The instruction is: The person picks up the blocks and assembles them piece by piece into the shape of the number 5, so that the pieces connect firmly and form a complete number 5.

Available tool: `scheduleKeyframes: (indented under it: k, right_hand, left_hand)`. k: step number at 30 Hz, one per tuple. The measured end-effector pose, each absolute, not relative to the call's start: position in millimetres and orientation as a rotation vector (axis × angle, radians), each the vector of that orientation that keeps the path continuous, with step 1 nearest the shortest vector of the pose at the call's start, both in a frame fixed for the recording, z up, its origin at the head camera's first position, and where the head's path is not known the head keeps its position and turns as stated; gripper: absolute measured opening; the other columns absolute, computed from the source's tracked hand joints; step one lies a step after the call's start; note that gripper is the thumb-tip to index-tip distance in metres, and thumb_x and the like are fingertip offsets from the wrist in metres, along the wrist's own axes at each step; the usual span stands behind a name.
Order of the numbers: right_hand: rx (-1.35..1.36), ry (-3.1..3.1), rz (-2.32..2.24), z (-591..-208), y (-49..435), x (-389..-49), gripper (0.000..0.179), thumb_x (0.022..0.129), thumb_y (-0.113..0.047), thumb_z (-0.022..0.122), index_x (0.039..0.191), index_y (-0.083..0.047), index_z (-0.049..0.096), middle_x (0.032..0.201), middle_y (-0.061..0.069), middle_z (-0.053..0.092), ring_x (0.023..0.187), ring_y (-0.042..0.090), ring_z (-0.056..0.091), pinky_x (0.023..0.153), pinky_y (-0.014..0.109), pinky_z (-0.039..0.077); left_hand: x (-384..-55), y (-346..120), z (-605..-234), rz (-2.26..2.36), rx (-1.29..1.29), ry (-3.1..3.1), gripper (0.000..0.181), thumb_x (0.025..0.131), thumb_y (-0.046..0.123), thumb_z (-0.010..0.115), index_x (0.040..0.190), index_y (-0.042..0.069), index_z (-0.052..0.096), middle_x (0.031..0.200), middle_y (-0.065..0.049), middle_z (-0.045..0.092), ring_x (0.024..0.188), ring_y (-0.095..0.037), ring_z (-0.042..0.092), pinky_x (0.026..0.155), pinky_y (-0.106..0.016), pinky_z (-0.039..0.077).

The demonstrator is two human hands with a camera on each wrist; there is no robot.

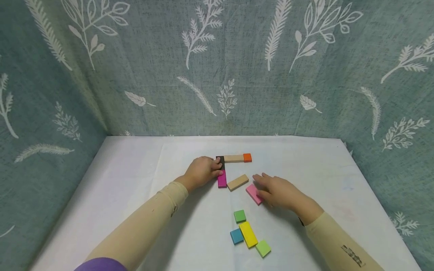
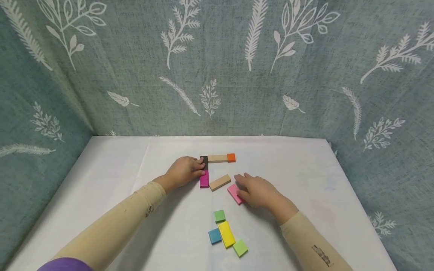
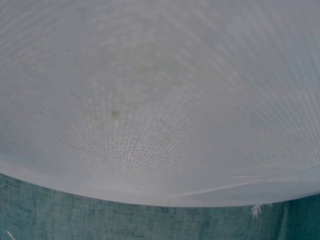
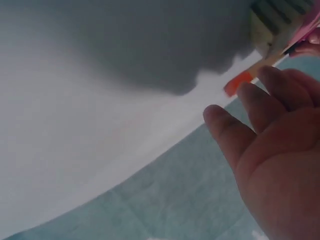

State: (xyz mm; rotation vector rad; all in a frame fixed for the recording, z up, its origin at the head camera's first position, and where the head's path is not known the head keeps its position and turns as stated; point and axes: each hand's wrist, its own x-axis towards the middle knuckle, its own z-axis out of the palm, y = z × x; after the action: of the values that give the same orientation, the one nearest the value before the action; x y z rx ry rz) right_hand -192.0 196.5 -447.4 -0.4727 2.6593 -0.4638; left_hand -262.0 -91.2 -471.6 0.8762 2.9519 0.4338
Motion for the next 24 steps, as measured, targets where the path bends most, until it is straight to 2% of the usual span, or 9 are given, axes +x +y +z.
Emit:
scheduleKeyframes:
  k: [5, 10, 12, 17, 24]
  right_hand:
    - [-0.505, 2.708, -0.417, -453.3, 219.7, -165.7, 0.067, 0.094, -0.038, 0.071, 0.152, -0.017, 0.048, 0.154, 0.005, 0.051, 0.146, 0.032, 0.042, 0.115, 0.057, 0.039]
    - [-0.723, 2.734, -0.417, -462.7, 218.1, -152.6, 0.068, 0.096, -0.038, 0.067, 0.156, -0.017, 0.040, 0.164, 0.007, 0.034, 0.153, 0.035, 0.029, 0.119, 0.065, 0.026]
    - [-0.777, 2.727, -0.396, -464.7, 212.6, -151.4, 0.065, 0.099, -0.037, 0.063, 0.157, -0.020, 0.039, 0.165, 0.006, 0.031, 0.154, 0.035, 0.027, 0.120, 0.066, 0.023]
    - [-0.717, 2.719, -0.284, -462.4, 209.7, -148.2, 0.057, 0.101, -0.035, 0.061, 0.154, -0.025, 0.043, 0.162, 0.001, 0.039, 0.151, 0.032, 0.034, 0.120, 0.065, 0.025]
    - [-0.644, 2.780, -0.178, -445.6, 221.0, -133.4, 0.054, 0.094, -0.031, 0.070, 0.145, -0.016, 0.057, 0.150, 0.005, 0.055, 0.141, 0.035, 0.049, 0.115, 0.065, 0.033]
  left_hand:
    - [-262.4, -86.8, -470.9, 0.417, 0.898, 2.953, 0.037, 0.094, 0.035, 0.072, 0.125, 0.015, 0.072, 0.133, -0.006, 0.067, 0.116, -0.027, 0.069, 0.102, -0.042, 0.053]
    - [-263.5, -88.7, -470.0, 0.400, 0.863, 2.950, 0.037, 0.093, 0.035, 0.072, 0.125, 0.015, 0.071, 0.130, -0.005, 0.068, 0.115, -0.027, 0.069, 0.102, -0.042, 0.053]
    - [-264.7, -91.1, -470.3, 0.395, 0.867, 2.954, 0.037, 0.093, 0.035, 0.072, 0.125, 0.015, 0.072, 0.132, -0.005, 0.067, 0.115, -0.027, 0.069, 0.102, -0.043, 0.053]
    - [-266.6, -92.1, -473.5, 0.395, 0.915, 2.955, 0.037, 0.094, 0.035, 0.071, 0.125, 0.015, 0.072, 0.130, -0.006, 0.068, 0.113, -0.028, 0.069, 0.100, -0.043, 0.054]
    - [-265.7, -90.3, -475.4, 0.404, 0.907, 2.962, 0.037, 0.094, 0.035, 0.071, 0.125, 0.016, 0.072, 0.130, -0.006, 0.069, 0.114, -0.028, 0.069, 0.100, -0.043, 0.054]
